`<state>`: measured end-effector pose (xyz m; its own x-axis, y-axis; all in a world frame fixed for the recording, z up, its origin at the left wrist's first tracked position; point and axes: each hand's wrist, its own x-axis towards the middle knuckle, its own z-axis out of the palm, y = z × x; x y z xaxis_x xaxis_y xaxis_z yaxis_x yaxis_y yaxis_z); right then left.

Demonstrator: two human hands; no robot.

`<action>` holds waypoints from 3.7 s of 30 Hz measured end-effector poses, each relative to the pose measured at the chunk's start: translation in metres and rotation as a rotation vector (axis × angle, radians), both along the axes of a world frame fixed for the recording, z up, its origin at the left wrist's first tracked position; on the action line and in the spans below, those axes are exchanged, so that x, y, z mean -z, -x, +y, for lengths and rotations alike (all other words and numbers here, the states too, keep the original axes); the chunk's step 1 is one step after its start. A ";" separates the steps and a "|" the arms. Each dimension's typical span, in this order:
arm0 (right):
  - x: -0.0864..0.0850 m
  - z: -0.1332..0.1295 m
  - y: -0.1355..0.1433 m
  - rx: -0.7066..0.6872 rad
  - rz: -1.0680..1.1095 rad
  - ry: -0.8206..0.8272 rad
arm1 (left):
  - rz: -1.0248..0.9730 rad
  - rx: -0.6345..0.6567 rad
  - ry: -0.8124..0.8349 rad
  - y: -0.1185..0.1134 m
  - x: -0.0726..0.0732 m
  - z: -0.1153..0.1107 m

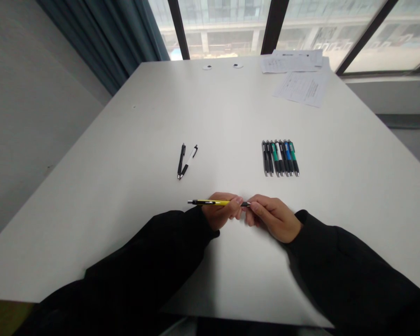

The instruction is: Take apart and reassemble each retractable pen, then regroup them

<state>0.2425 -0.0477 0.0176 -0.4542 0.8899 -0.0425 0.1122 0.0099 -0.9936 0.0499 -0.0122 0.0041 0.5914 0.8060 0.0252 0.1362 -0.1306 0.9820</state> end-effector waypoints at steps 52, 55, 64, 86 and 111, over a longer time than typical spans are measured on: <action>0.013 -0.003 0.005 0.149 0.118 -0.031 | -0.130 -0.087 0.259 0.004 -0.005 0.012; 0.015 -0.003 0.004 0.169 0.097 -0.048 | -0.099 -0.091 0.190 0.004 -0.008 0.012; 0.001 -0.001 0.002 0.098 0.126 0.026 | -0.166 -0.089 0.137 0.005 -0.009 0.010; 0.013 -0.001 -0.001 0.189 0.029 -0.252 | -0.319 -0.078 0.183 0.001 0.001 0.010; 0.008 0.018 -0.001 0.152 -0.585 -0.586 | -0.458 -0.071 0.252 0.003 0.004 0.014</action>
<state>0.2437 -0.0298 0.0098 -0.3760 0.8910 0.2545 0.6494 0.4493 -0.6136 0.0468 0.0017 0.0004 0.5089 0.8581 0.0683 -0.3142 0.1113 0.9428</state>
